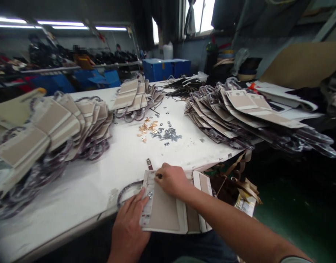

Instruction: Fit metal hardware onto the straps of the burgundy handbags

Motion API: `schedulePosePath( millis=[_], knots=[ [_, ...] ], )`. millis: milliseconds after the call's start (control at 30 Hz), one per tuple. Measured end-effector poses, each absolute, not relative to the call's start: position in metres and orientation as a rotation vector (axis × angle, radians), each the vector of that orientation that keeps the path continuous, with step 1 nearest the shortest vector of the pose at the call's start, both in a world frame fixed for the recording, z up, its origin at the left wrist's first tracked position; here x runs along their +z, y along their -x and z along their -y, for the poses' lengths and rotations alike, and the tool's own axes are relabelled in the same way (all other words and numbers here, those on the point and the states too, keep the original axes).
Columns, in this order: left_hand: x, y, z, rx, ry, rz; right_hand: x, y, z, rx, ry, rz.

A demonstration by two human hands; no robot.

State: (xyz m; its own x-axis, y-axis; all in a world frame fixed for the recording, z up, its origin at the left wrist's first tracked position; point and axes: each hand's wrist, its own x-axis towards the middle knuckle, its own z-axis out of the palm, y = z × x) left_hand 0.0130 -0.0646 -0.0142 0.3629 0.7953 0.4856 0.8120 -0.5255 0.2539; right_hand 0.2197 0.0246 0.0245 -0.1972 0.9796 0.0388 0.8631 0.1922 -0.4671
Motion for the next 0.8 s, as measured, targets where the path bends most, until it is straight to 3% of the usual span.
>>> schedulePosePath(
  millis=[300,800],
  knots=[
    [0.019,0.023,0.027,-0.455,2.950,1.322,0.024,-0.214,-0.029,0.398,1.752,2.203],
    [-0.001,0.007,-0.014,-0.312,2.841,1.567,0.012,-0.203,-0.015,0.247,1.734,2.176]
  ],
)
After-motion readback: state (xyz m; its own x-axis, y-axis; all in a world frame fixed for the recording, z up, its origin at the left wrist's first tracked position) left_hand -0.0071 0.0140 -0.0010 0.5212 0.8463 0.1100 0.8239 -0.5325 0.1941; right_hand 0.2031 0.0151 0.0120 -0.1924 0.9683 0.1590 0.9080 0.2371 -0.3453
